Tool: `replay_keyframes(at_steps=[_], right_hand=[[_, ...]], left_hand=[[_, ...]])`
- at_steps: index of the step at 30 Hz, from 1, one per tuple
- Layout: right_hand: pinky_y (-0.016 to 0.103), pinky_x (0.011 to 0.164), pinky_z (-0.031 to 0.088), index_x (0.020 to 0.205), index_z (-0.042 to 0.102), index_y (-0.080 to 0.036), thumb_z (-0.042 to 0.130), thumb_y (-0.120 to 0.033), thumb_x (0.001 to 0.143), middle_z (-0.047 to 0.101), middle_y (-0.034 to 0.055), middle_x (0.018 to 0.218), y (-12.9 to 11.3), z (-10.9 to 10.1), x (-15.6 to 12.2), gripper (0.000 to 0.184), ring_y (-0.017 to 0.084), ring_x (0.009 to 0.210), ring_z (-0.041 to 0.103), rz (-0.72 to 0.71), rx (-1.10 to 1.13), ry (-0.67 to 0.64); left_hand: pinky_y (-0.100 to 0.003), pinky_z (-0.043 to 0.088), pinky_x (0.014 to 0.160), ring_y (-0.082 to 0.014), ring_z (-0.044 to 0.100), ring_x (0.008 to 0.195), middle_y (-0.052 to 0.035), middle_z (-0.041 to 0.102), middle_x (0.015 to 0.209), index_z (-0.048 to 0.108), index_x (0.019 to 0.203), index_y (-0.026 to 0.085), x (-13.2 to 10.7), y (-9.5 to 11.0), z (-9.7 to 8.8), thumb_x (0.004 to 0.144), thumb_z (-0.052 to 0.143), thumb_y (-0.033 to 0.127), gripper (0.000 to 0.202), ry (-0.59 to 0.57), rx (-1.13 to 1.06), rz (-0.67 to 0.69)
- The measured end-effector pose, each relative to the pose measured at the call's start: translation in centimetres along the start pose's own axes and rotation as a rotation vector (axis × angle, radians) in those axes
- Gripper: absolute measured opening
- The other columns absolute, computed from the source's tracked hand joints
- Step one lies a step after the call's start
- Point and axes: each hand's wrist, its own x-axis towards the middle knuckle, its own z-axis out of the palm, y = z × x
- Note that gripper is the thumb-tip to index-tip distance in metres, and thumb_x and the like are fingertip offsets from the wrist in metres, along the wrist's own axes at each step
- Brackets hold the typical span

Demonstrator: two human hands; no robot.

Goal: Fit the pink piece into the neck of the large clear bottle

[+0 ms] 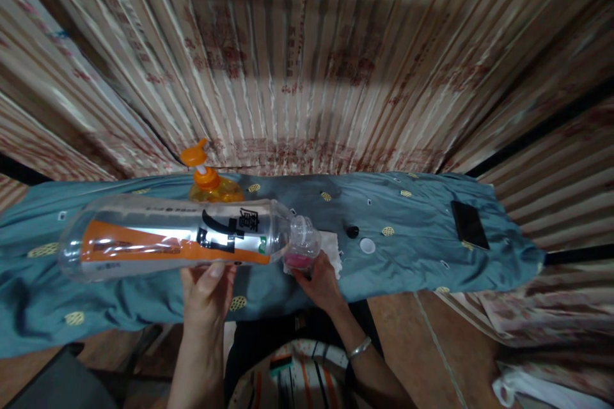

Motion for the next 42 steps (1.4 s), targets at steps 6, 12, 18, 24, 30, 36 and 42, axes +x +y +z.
replay_keyframes(at_steps=[6,12,18,24,30,36,42], right_hand=[[0.052,0.102,0.056,0.139,0.051,-0.020,0.075,-0.023,0.080,0.067,0.0133,0.130,0.06,-0.01,-0.08,0.064,0.033,0.123,0.064,-0.003,-0.001,-0.001],[0.053,0.101,0.056,0.137,0.053,-0.020,0.074,-0.028,0.082,0.067,0.0147,0.130,0.20,-0.07,-0.11,0.060,0.034,0.122,0.063,-0.002,-0.031,-0.020],[0.053,0.102,0.055,0.136,0.054,-0.019,0.071,-0.029,0.084,0.067,0.0149,0.130,0.15,-0.03,-0.10,0.056,0.034,0.123,0.063,-0.011,-0.025,-0.014],[0.054,0.102,0.055,0.138,0.053,-0.019,0.069,-0.032,0.087,0.067,0.0150,0.129,0.10,0.06,-0.10,0.055,0.034,0.123,0.063,-0.019,-0.026,-0.013],[0.052,0.099,0.057,0.137,0.052,-0.019,0.071,-0.028,0.083,0.067,0.0151,0.129,0.29,0.17,-0.22,0.058,0.034,0.120,0.065,0.001,-0.042,-0.016],[0.055,0.102,0.055,0.138,0.053,-0.021,0.070,-0.028,0.084,0.067,0.0138,0.131,-0.07,0.03,-0.04,0.056,0.034,0.124,0.063,-0.021,-0.017,-0.017],[0.054,0.103,0.055,0.138,0.053,-0.023,0.072,-0.027,0.084,0.067,0.0125,0.131,-0.13,-0.10,0.00,0.058,0.033,0.124,0.063,-0.024,-0.002,-0.013]], left_hand=[[-0.020,0.050,0.044,-0.0116,0.059,0.046,0.0058,0.065,0.054,0.071,0.068,0.025,-0.01,0.28,0.26,0.032,0.097,0.038,0.046,-0.004,-0.012,-0.012],[-0.020,0.051,0.044,-0.0122,0.062,0.047,0.0052,0.067,0.055,0.072,0.067,0.027,-0.18,0.57,0.61,0.030,0.098,0.036,0.046,0.007,-0.020,-0.033],[-0.021,0.051,0.042,-0.0118,0.058,0.044,0.0052,0.062,0.050,0.069,0.062,0.024,-0.03,0.30,0.28,0.030,0.098,0.039,0.045,0.008,0.013,-0.031],[-0.022,0.052,0.046,-0.0113,0.057,0.047,0.0067,0.062,0.054,0.069,0.069,0.026,-0.06,0.10,0.05,0.033,0.097,0.037,0.047,0.020,0.009,-0.011],[-0.021,0.050,0.043,-0.0119,0.059,0.047,0.0063,0.064,0.054,0.070,0.068,0.026,-0.05,0.25,0.35,0.031,0.098,0.037,0.048,0.014,0.004,-0.016],[-0.022,0.053,0.049,-0.0108,0.059,0.048,0.0067,0.064,0.056,0.068,0.068,0.025,-0.07,0.28,0.56,0.034,0.098,0.036,0.046,-0.007,-0.006,-0.001],[-0.023,0.051,0.046,-0.0109,0.056,0.047,0.0069,0.063,0.056,0.067,0.067,0.025,0.02,0.09,0.17,0.035,0.096,0.037,0.045,0.002,0.000,0.000]])
